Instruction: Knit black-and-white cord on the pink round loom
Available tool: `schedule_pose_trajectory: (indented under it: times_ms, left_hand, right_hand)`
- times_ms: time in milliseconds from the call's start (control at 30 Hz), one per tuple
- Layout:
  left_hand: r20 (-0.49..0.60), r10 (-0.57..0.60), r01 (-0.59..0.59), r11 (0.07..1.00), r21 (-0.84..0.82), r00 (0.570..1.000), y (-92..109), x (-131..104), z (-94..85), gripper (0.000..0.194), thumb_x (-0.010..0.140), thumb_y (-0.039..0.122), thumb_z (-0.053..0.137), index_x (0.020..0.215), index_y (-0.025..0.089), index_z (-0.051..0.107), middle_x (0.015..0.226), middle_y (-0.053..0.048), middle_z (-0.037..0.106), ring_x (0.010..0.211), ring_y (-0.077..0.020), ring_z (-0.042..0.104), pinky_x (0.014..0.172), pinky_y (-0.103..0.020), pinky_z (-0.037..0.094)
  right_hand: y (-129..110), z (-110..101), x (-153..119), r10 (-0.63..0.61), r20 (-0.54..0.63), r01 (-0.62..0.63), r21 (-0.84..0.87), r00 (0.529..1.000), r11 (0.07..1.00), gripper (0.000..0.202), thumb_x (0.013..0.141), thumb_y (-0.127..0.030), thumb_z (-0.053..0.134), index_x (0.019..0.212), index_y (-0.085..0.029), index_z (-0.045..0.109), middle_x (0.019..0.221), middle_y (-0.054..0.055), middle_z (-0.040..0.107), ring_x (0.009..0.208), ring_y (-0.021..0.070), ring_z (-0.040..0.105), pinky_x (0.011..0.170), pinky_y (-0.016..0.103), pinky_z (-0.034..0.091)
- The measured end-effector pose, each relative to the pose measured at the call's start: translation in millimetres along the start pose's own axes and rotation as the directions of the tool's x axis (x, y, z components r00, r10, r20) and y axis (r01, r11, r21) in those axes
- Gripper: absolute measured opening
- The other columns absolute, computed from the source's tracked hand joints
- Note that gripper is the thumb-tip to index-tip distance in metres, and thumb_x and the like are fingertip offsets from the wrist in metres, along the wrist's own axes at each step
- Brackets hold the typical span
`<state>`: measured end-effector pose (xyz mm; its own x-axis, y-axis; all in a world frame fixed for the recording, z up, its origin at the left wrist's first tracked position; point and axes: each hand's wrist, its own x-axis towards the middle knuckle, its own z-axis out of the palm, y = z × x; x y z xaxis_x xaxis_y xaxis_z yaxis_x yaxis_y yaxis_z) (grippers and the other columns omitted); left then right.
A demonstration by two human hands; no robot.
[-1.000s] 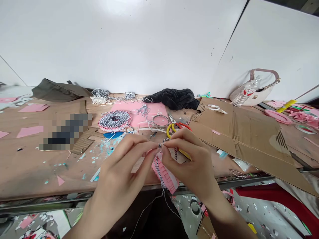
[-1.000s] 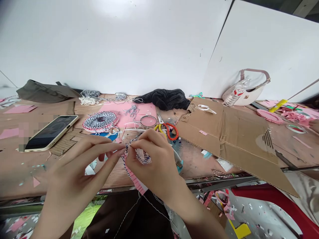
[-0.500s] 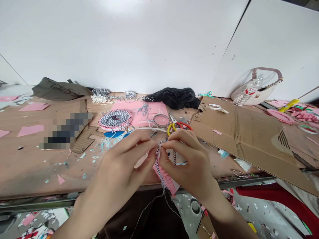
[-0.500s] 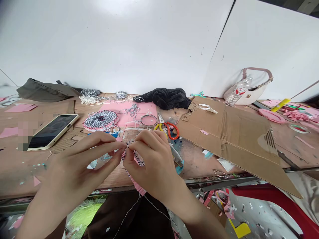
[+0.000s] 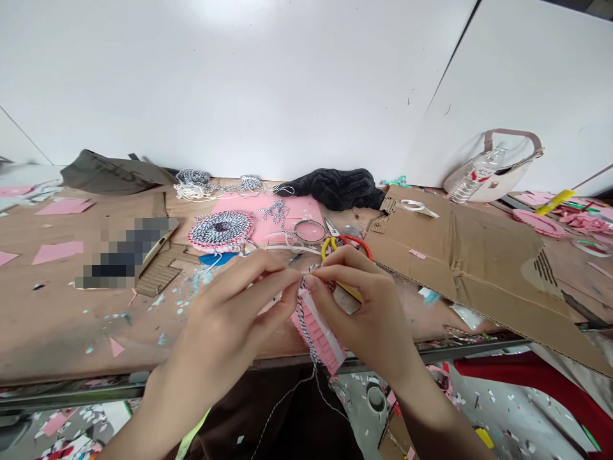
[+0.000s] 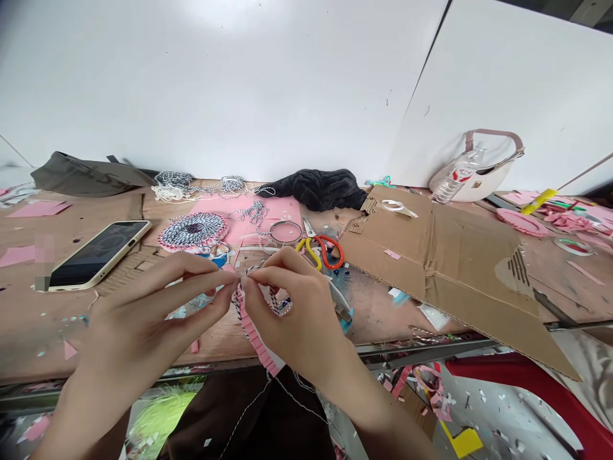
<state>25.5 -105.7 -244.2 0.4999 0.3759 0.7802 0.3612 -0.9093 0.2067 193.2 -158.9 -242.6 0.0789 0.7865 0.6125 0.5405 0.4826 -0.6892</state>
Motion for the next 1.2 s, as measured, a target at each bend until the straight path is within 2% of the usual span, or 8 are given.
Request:
schedule_pose_trajectory:
  times_ms: [133, 233, 367, 467, 600, 767, 967, 1200]
  left_hand:
    - [0.029, 0.004, -0.005, 0.999, 0.031, 1.000, 0, -1, -1.4, 0.015, 0.091, 0.011, 0.059, 0.100, 0.022, 0.062, 0.089, 0.000, 0.061, 0.073, -0.0118, 0.060, 0.068, -0.025, 0.049]
    - [0.046, -0.004, 0.002, 0.999, 0.042, 0.999, 1, -2, -0.6, 0.014, 0.092, 0.012, 0.057, 0.100, 0.023, 0.062, 0.089, 0.000, 0.061, 0.072, -0.0117, 0.060, 0.065, -0.025, 0.050]
    - [-0.010, -0.028, 0.028, 0.999, 0.040, 1.000, 3, -2, 4.0, 0.017, 0.090, 0.009, 0.060, 0.100, 0.023, 0.061, 0.089, 0.000, 0.061, 0.074, -0.0120, 0.061, 0.069, -0.024, 0.052]
    - [-0.054, -0.044, 0.044, 0.999, -0.001, 0.998, 4, -1, 7.3, 0.020, 0.089, 0.007, 0.061, 0.101, 0.023, 0.061, 0.088, 0.000, 0.061, 0.076, -0.0123, 0.061, 0.069, -0.023, 0.052]
    - [-0.057, -0.078, 0.077, 0.997, -0.029, 0.995, 4, 1, 9.2, 0.020, 0.086, 0.004, 0.062, 0.096, 0.021, 0.061, 0.088, 0.000, 0.060, 0.077, -0.0115, 0.060, 0.067, -0.022, 0.051]
    - [-0.073, -0.103, 0.100, 0.994, -0.051, 0.992, 2, 2, 10.2, 0.019, 0.087, 0.003, 0.061, 0.094, 0.020, 0.061, 0.086, 0.001, 0.058, 0.077, -0.0109, 0.058, 0.068, -0.022, 0.050]
    - [-0.073, -0.142, 0.139, 0.989, -0.052, 0.987, 2, 0, 12.3, 0.018, 0.087, 0.004, 0.061, 0.096, 0.019, 0.060, 0.087, 0.001, 0.056, 0.078, -0.0117, 0.057, 0.072, -0.024, 0.049]
    - [-0.010, -0.057, 0.057, 0.998, 0.003, 0.998, 0, 0, 14.5, 0.015, 0.090, 0.005, 0.061, 0.099, 0.016, 0.059, 0.092, -0.001, 0.057, 0.084, -0.0118, 0.056, 0.076, -0.024, 0.047]
  right_hand:
    - [-2, 1, -1, 0.034, 0.010, -0.034, -0.003, 0.999, 0.999, 0.014, 0.089, -0.013, 0.061, 0.078, -0.018, 0.067, 0.078, 0.001, 0.057, 0.072, 0.0137, 0.055, 0.063, 0.028, 0.045]
    - [-1, 5, -1, 0.012, -0.032, -0.014, -0.038, 0.999, 0.999, 0.016, 0.086, -0.010, 0.059, 0.075, -0.018, 0.064, 0.077, 0.001, 0.057, 0.072, 0.0147, 0.055, 0.064, 0.028, 0.045]
    - [4, 11, 0, -0.061, -0.110, 0.050, -0.095, 0.992, 0.994, 0.016, 0.082, -0.008, 0.057, 0.072, -0.019, 0.060, 0.076, 0.001, 0.056, 0.072, 0.0151, 0.055, 0.062, 0.028, 0.045]
    - [6, 13, 1, -0.091, -0.115, 0.078, -0.108, 0.989, 0.991, 0.015, 0.082, -0.007, 0.057, 0.074, -0.019, 0.059, 0.077, 0.001, 0.056, 0.072, 0.0146, 0.055, 0.062, 0.028, 0.046]
    - [8, 12, 2, -0.119, -0.104, 0.108, -0.107, 0.987, 0.988, 0.015, 0.083, -0.006, 0.057, 0.076, -0.018, 0.059, 0.078, 0.001, 0.055, 0.073, 0.0143, 0.054, 0.064, 0.028, 0.046]
    - [7, 8, 0, -0.053, -0.026, 0.052, -0.036, 0.998, 0.998, 0.011, 0.089, -0.010, 0.059, 0.084, -0.018, 0.063, 0.085, 0.002, 0.057, 0.078, 0.0143, 0.057, 0.068, 0.027, 0.047]
    - [-1, 7, -1, 0.004, -0.057, -0.006, -0.033, 0.998, 0.999, 0.009, 0.083, -0.007, 0.065, 0.084, -0.016, 0.067, 0.083, 0.000, 0.058, 0.076, 0.0121, 0.057, 0.069, 0.024, 0.046]
    - [0, 7, 0, 0.085, -0.035, -0.086, -0.028, 0.996, 0.996, 0.009, 0.084, -0.009, 0.063, 0.080, -0.016, 0.067, 0.083, 0.001, 0.058, 0.078, 0.0131, 0.057, 0.070, 0.026, 0.045]
